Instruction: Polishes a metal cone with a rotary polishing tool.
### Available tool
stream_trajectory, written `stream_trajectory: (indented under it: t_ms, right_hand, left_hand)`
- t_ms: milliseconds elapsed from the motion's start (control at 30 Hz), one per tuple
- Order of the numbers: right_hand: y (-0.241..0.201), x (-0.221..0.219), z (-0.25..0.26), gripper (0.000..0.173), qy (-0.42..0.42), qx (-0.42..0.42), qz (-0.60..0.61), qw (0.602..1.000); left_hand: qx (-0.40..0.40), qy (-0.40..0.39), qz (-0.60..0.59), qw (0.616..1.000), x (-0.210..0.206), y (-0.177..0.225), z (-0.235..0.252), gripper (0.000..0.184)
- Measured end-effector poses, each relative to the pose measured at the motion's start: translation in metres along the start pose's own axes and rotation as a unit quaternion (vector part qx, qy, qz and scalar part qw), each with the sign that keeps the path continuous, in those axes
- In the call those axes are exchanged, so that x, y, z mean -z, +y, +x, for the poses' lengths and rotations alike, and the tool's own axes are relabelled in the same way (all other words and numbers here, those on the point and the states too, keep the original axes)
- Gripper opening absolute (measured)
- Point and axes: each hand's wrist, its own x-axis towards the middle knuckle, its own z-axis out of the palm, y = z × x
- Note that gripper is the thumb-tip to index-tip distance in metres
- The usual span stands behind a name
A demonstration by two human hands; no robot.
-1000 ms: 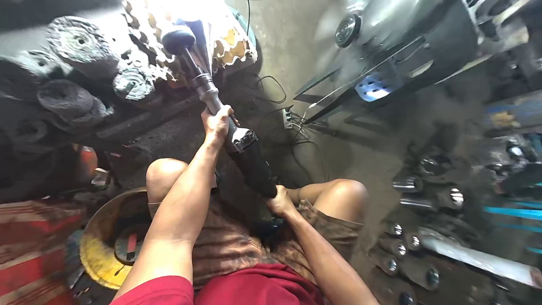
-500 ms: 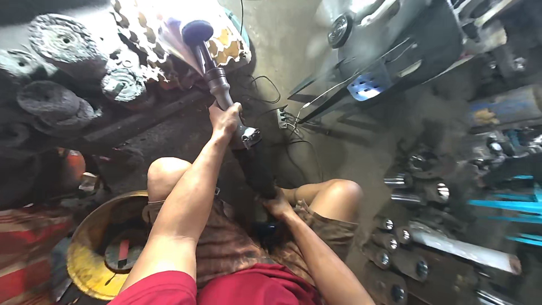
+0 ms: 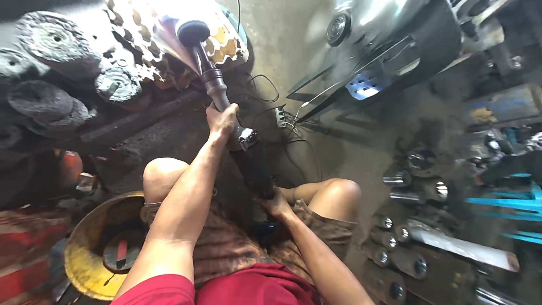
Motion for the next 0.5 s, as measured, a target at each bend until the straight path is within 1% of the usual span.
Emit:
stream_trajectory:
  t_ms: [167, 233, 333, 500]
  right_hand:
    - [-0.011, 0.002, -0.002, 0.032, 0.029, 0.032, -0.128, 0.991]
    - [-0.012, 0.002, -0.001, 0.031, 0.033, 0.05, -0.158, 0.986]
    - [-0.011, 0.003, 0.001, 0.03, 0.032, 0.064, -0.163, 0.984]
    - [-0.008, 0.003, 0.002, 0.029, 0.033, 0.063, -0.155, 0.985]
  left_hand:
    - [-0.024, -0.002, -0.073, 0.997, 0.013, -0.003, -0.004, 0.019]
    - [-0.033, -0.003, -0.093, 0.995, 0.018, -0.007, -0.002, 0.016]
    - [-0.034, 0.006, -0.105, 0.994, 0.025, -0.013, 0.0, 0.016]
    - [-0.025, 0.006, -0.131, 0.991, 0.03, -0.018, 0.001, 0.014]
